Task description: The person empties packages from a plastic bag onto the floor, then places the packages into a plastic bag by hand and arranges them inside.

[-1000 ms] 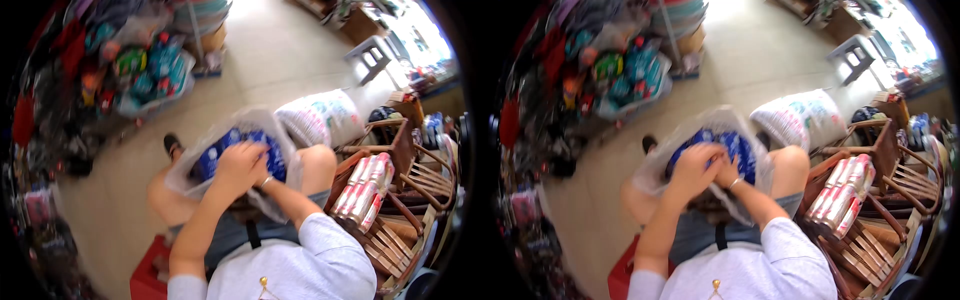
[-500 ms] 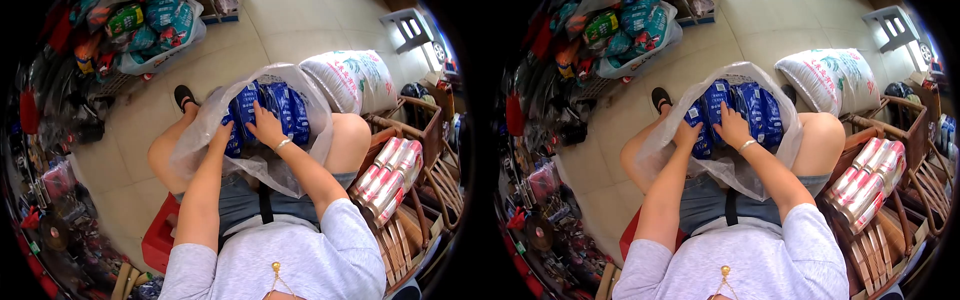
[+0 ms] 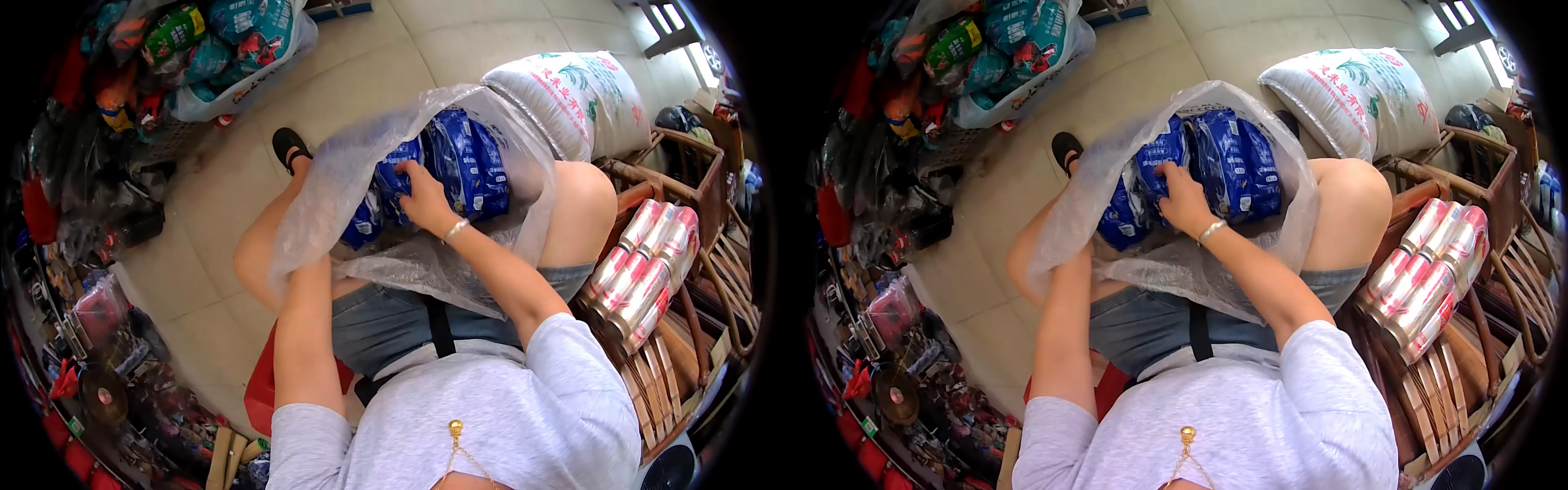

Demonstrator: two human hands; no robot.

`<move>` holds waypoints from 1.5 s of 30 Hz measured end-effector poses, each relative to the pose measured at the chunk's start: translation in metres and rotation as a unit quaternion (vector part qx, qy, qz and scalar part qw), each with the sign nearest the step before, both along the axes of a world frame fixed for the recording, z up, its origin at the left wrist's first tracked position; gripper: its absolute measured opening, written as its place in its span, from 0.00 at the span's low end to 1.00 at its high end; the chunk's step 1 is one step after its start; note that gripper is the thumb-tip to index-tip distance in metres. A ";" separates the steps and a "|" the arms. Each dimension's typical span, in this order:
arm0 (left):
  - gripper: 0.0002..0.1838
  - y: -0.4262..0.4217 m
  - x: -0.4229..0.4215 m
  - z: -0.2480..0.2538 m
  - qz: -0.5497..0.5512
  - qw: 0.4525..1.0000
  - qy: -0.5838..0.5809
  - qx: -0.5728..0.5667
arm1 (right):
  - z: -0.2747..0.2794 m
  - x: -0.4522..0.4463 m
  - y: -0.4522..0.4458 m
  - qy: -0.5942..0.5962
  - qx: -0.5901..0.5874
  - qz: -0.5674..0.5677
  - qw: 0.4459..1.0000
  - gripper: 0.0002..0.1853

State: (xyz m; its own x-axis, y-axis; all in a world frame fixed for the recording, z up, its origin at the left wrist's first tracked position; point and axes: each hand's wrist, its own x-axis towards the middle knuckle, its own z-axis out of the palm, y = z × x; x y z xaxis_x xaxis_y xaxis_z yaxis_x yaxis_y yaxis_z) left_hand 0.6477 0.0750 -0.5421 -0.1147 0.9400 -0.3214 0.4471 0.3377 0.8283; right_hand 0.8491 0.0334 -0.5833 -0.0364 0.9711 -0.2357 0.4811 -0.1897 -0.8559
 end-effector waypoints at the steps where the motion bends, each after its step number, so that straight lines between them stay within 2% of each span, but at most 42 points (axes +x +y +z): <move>1: 0.44 0.001 -0.004 0.004 -0.001 1.000 -0.001 0.008 | 0.012 -0.002 -0.006 -0.001 -0.004 0.001 1.000 0.23; 3: 0.44 0.009 -0.015 -0.009 -0.025 0.999 0.037 0.011 | 0.028 -0.008 -0.020 0.028 0.091 -0.003 0.995 0.22; 4: 0.44 0.015 -0.020 -0.028 -0.052 0.995 0.080 0.004 | 0.032 -0.011 -0.028 0.013 0.081 0.020 0.996 0.22; 6: 0.45 0.022 -0.027 -0.067 -0.112 0.982 0.153 -0.017 | 0.002 -0.020 -0.036 -0.005 0.068 0.046 0.997 0.21; 8: 0.45 0.020 -0.017 -0.078 -0.116 0.980 0.159 -0.041 | -0.038 -0.022 -0.040 -0.048 0.033 0.072 0.996 0.20; 12: 0.45 0.004 0.028 -0.040 0.018 0.992 0.050 -0.117 | -0.037 -0.013 -0.024 -0.016 -0.028 0.068 0.997 0.18; 13: 0.46 0.000 0.029 -0.038 -0.023 0.992 0.124 -0.019 | -0.029 -0.004 -0.017 0.031 -0.067 0.053 0.996 0.16; 14: 0.46 -0.002 0.032 -0.037 -0.063 0.975 0.197 0.080 | -0.024 0.009 -0.012 -0.030 0.068 0.007 0.997 0.15; 15: 0.46 -0.008 0.034 -0.045 -0.075 0.953 0.281 0.082 | -0.019 0.024 -0.011 -0.090 0.200 -0.037 0.975 0.15; 16: 0.45 -0.012 0.041 -0.035 -0.100 0.952 0.268 0.110 | -0.011 0.037 -0.007 -0.126 0.186 -0.083 0.971 0.16; 17: 0.43 -0.023 0.053 -0.036 -0.115 0.938 0.303 0.121 | -0.008 0.050 -0.005 -0.161 0.173 -0.129 0.963 0.18; 19: 0.41 -0.038 0.077 -0.025 -0.171 0.956 0.208 0.112 | -0.049 0.078 -0.010 -0.118 0.026 -0.159 0.980 0.24; 20: 0.40 -0.045 0.086 -0.024 -0.203 0.953 0.207 0.094 | -0.052 0.083 -0.011 0.196 -0.013 -0.211 0.957 0.27; 21: 0.39 -0.051 0.095 -0.023 -0.234 0.947 0.204 0.078 | -0.055 0.088 -0.012 0.473 -0.057 -0.289 0.831 0.29; 22: 0.38 -0.057 0.100 -0.029 -0.251 0.942 0.215 0.061 | -0.035 0.089 -0.008 0.243 -0.067 -0.195 0.948 0.32; 23: 0.38 -0.060 0.101 -0.034 -0.249 0.942 0.215 0.063 | -0.022 0.086 -0.004 -0.005 -0.071 -0.087 0.994 0.34; 24: 0.38 -0.064 0.102 -0.041 -0.255 0.940 0.224 0.021 | -0.027 0.077 -0.006 -0.150 -0.041 -0.077 0.985 0.36; 25: 0.38 -0.068 0.101 -0.047 -0.261 0.937 0.233 -0.023 | -0.028 0.075 -0.007 -0.151 -0.039 -0.074 0.985 0.36; 27: 0.39 -0.071 0.095 -0.055 -0.251 0.936 0.245 -0.003 | -0.024 0.070 -0.006 -0.099 -0.086 -0.065 0.989 0.36; 28: 0.39 -0.071 0.091 -0.057 -0.245 0.940 0.236 0.009 | -0.020 0.059 -0.006 -0.105 -0.023 -0.088 0.990 0.33; 29: 0.40 -0.073 0.087 -0.060 -0.240 0.944 0.225 0.019 | -0.014 0.056 -0.009 -0.081 -0.116 -0.109 0.984 0.29; 31: 0.38 -0.073 0.082 -0.060 -0.230 0.950 0.210 0.012 | -0.001 0.033 -0.018 -0.053 0.105 -0.022 0.993 0.25; 33: 0.37 -0.074 0.079 -0.065 -0.231 0.948 0.216 0.037 | 0.013 -0.006 -0.029 0.043 0.154 -0.009 0.987 0.22; 35: 0.36 -0.075 0.076 -0.056 -0.238 0.949 0.199 0.054 | 0.020 -0.015 -0.028 0.052 0.163 0.021 0.985 0.22; 37: 0.36 -0.073 0.074 -0.059 -0.225 0.953 0.204 0.015 | 0.009 -0.005 -0.023 -0.058 0.152 -0.027 0.986 0.23; 38: 0.37 -0.075 0.070 -0.058 -0.227 0.954 0.195 0.031 | 0.003 0.010 -0.020 -0.146 0.204 -0.035 0.968 0.25; 39: 0.37 -0.076 0.068 -0.060 -0.224 0.955 0.192 0.030 | 0.007 0.019 -0.019 -0.200 0.174 -0.090 0.960 0.27; 41: 0.38 -0.077 0.066 -0.064 -0.225 0.955 0.192 0.034 | -0.025 0.042 -0.022 -0.235 0.039 -0.202 0.950 0.29; 42: 0.38 -0.079 0.068 -0.063 -0.222 0.956 0.188 0.033 | -0.039 0.049 -0.028 -0.239 0.039 -0.199 0.950 0.29; 44: 0.38 -0.077 0.073 -0.061 -0.217 0.956 0.194 0.025 | -0.056 0.060 -0.030 0.000 0.009 -0.166 0.986 0.27; 45: 0.38 -0.075 0.075 -0.061 -0.212 0.958 0.193 0.027 | -0.056 0.061 -0.024 -0.001 0.011 -0.162 0.987 0.27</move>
State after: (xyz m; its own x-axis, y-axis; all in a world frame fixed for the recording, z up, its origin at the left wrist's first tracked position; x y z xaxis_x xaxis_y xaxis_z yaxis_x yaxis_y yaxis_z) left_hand 0.7224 0.0003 -0.6033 0.1804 0.9422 -0.2822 0.8114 0.0196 0.5841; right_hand 0.9097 0.0090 -0.6394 0.2769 0.9367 -0.2141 0.4003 -0.3150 -0.8605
